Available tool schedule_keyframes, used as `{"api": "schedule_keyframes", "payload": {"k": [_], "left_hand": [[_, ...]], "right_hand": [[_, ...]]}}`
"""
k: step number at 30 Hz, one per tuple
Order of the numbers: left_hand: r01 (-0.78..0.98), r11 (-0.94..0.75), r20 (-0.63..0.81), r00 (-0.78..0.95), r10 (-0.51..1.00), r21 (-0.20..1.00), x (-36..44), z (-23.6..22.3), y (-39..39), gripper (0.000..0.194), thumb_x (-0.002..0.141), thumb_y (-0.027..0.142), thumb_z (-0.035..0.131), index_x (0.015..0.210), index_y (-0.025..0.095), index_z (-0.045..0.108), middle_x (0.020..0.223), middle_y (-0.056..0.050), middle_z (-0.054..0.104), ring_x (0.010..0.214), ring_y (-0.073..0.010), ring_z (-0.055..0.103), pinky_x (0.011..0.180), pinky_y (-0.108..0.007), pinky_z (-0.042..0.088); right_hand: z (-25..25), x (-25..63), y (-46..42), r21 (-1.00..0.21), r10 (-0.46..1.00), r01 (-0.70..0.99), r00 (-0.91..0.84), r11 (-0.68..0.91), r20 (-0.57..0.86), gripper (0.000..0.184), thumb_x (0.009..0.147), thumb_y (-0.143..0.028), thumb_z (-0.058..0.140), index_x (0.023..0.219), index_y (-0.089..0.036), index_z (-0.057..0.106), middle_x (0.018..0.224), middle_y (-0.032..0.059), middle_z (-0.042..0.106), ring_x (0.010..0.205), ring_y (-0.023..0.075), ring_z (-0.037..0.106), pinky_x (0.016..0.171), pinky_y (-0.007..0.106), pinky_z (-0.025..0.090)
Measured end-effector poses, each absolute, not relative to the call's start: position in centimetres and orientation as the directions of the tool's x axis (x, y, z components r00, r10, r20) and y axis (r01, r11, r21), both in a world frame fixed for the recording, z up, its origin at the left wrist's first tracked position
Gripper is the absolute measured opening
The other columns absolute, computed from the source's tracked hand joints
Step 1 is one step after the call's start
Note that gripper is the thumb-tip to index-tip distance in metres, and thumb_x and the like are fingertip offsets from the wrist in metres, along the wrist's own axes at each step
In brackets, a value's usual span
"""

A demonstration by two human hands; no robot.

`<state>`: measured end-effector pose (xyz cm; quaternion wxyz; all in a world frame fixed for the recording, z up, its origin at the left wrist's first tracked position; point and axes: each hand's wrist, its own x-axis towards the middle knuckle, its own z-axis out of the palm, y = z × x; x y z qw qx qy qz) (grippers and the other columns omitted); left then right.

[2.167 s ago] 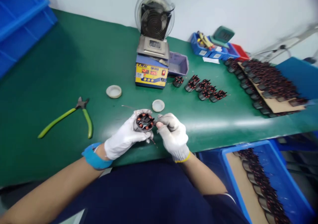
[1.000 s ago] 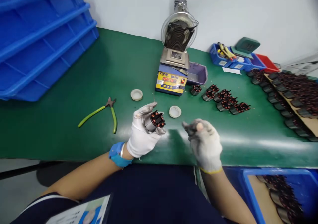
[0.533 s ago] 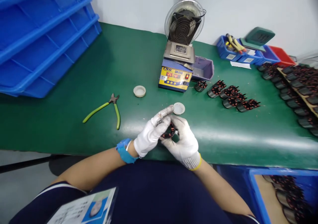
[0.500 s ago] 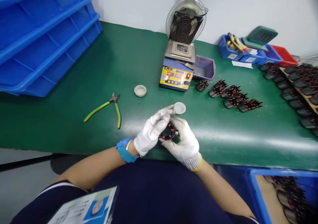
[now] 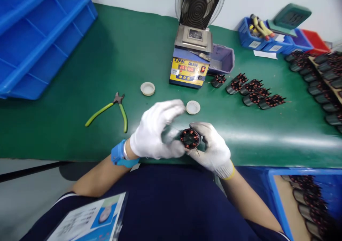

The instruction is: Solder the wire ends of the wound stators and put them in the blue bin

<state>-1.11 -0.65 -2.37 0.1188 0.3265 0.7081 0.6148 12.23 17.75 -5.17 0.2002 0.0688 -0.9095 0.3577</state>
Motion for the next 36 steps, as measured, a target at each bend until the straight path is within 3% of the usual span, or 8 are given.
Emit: {"api": "schedule_keyframes", "payload": {"k": [4,7,10,13,17,23,31,36], "left_hand": [[0.52,0.202,0.108,-0.506,0.856,0.83,-1.2,-3.3,-0.5,0.03,0.088,0.041,0.06,0.069,0.016,0.061,0.068,-0.007,0.061,0.063,-0.018,0.057,0.067,-0.032,0.045],[0.049,0.197,-0.154,-0.455,0.877,0.979,-1.7,-2.6,-1.1,0.034,0.084,0.042,0.061,0.062,0.017,0.054,0.05,-0.002,0.046,0.043,-0.0115,0.039,0.045,-0.026,0.032],[-0.297,0.004,-0.191,-0.602,0.776,0.955,-2.9,-1.9,-1.5,0.045,0.074,0.045,0.074,0.055,0.018,0.043,0.041,0.003,0.031,0.034,-0.0079,0.026,0.037,-0.023,0.02],[-0.321,-0.177,-0.15,-0.774,0.616,0.93,-3.6,-2.6,-0.6,0.054,0.078,0.052,0.072,0.054,0.018,0.038,0.041,0.002,0.03,0.033,-0.0078,0.027,0.035,-0.022,0.021],[-0.367,0.068,-0.338,-0.75,0.568,0.928,-2.6,-4.9,1.6,0.053,0.084,0.064,0.064,0.068,0.015,0.052,0.055,-0.005,0.054,0.042,-0.0118,0.049,0.04,-0.023,0.037],[-0.307,0.189,-0.35,-0.649,0.675,0.933,-1.0,-6.7,2.7,0.056,0.084,0.067,0.064,0.078,0.013,0.053,0.067,-0.006,0.061,0.054,-0.0111,0.055,0.053,-0.022,0.044],[0.1,0.292,-0.158,-0.655,0.739,0.951,-1.1,-7.0,2.2,0.047,0.094,0.058,0.054,0.08,0.014,0.062,0.074,-0.003,0.064,0.069,-0.0144,0.055,0.068,-0.028,0.043],[0.213,0.346,-0.141,-0.633,0.762,0.914,-1.1,-7.0,2.1,0.043,0.094,0.056,0.054,0.089,0.015,0.068,0.087,-0.003,0.069,0.077,-0.0171,0.058,0.072,-0.03,0.042]], "right_hand": [[-4.5,12.9,19.0,-0.599,-0.055,-0.29,-0.923,0.747,0.38,0.059,0.082,-0.033,0.078,0.133,-0.016,0.053,0.122,0.0156,0.061,0.112,0.0247,0.063,0.094,0.038,0.058],[-3.9,13.5,20.1,-0.604,-0.121,-0.328,-0.926,0.726,0.358,0.056,0.084,-0.036,0.077,0.13,-0.017,0.054,0.118,0.0136,0.063,0.108,0.0249,0.065,0.09,0.037,0.059],[-3.5,13.6,21.5,-0.598,-0.042,-0.245,-0.942,0.763,0.333,0.052,0.084,-0.043,0.077,0.124,-0.017,0.056,0.113,0.0128,0.064,0.103,0.0257,0.067,0.086,0.038,0.06],[-3.7,12.7,23.5,-0.48,0.042,-0.167,-0.918,0.861,0.394,0.051,0.08,-0.046,0.078,0.117,-0.018,0.06,0.107,0.0115,0.066,0.1,0.0286,0.066,0.092,0.045,0.056],[-4.6,10.4,26.0,-0.329,0.035,-0.13,-0.891,0.935,0.453,0.052,0.075,-0.041,0.076,0.117,-0.016,0.059,0.117,0.0151,0.065,0.113,0.0333,0.063,0.099,0.049,0.053],[-4.1,8.4,26.2,-0.235,0.2,0.172,-0.975,0.957,0.097,0.055,0.073,-0.035,0.071,0.125,-0.022,0.059,0.125,0.0111,0.065,0.1,0.0327,0.068,0.079,0.045,0.058],[-2.3,5.8,26.9,-0.418,0.243,0.35,-0.926,0.838,-0.289,0.063,0.063,-0.047,0.082,0.12,-0.024,0.067,0.106,0.0025,0.072,0.095,0.0273,0.069,0.08,0.037,0.055],[-2.0,4.7,27.0,-0.428,0.312,0.431,-0.894,0.794,-0.322,0.059,0.064,-0.049,0.082,0.115,-0.023,0.069,0.103,0.0023,0.073,0.094,0.0259,0.068,0.078,0.036,0.054]]}}
